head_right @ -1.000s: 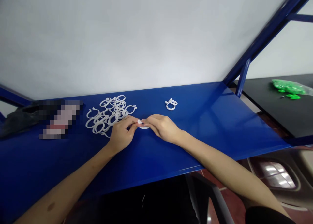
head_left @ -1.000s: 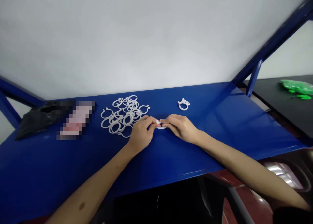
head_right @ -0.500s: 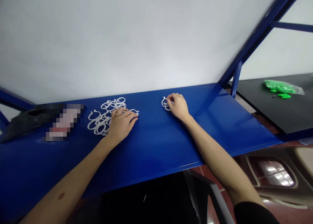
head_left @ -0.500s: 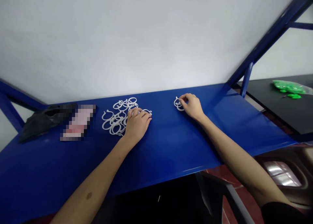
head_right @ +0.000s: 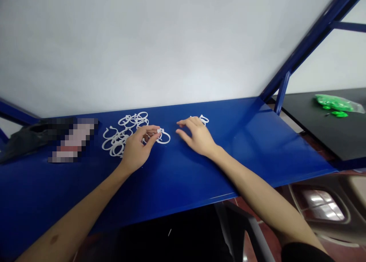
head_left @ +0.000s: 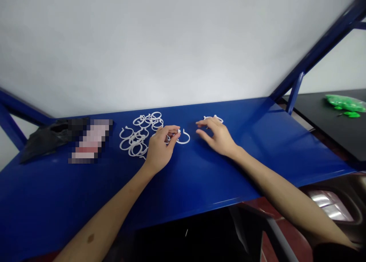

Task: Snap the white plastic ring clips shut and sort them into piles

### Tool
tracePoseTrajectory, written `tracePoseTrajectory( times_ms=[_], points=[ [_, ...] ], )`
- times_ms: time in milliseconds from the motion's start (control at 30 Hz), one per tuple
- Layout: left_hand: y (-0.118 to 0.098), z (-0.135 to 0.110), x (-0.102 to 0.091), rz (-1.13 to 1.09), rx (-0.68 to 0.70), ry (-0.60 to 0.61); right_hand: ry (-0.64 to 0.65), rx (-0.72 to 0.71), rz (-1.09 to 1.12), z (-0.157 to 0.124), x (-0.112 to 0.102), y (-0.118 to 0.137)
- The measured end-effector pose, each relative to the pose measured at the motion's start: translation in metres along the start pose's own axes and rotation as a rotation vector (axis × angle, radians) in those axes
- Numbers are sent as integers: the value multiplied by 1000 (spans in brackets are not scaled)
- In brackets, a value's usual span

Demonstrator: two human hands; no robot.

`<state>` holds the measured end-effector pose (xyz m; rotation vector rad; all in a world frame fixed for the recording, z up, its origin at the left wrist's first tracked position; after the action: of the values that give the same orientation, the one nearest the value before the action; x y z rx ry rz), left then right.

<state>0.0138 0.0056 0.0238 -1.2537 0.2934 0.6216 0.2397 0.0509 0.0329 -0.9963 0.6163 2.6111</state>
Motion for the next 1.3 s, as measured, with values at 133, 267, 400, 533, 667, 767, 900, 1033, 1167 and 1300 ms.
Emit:
tracePoseTrajectory(
  times_ms=[133, 267, 400, 533, 667, 767, 900, 1033, 1167, 1300],
  points=[
    [3, -2, 4, -248, -180, 128, 89, 6, 198, -2, 10, 19],
    [4, -5, 8, -358, -261, 224, 100, -1, 265, -4, 13, 22],
    [1, -9, 10, -252, -242, 268, 82, -73, 254, -6, 14, 24],
    [-4, -16, 10, -82, -97, 128, 62, -111, 262, -8, 14, 32],
    [-8, -23, 9, -37, 43, 65, 47, -137, 263, -10, 11, 43],
    [-10, -24, 7, -27, 98, 39, 34, -138, 279, -10, 9, 47],
    [-12, -23, 5, 2, 133, 12, 48, -125, 278, -8, 8, 45],
    [-13, -23, 4, 39, 157, 0, 75, -121, 274, -7, 7, 42],
    [-10, -24, 4, 94, 218, -9, 131, -144, 255, -8, 7, 44],
    [-6, -26, 4, 187, 382, -63, 183, -153, 218, -11, 9, 46]
  ],
)
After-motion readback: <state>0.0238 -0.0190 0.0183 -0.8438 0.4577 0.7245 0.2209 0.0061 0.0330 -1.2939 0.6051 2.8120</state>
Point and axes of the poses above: each hand's wrist, its own z-axis towards the middle knuckle, its own x-axis out of the palm, y = z × x, the point moved 1 cm from there along z, towards the middle knuckle, and after that the axes turned 13 degrees about -x, right-handed, at the moved point
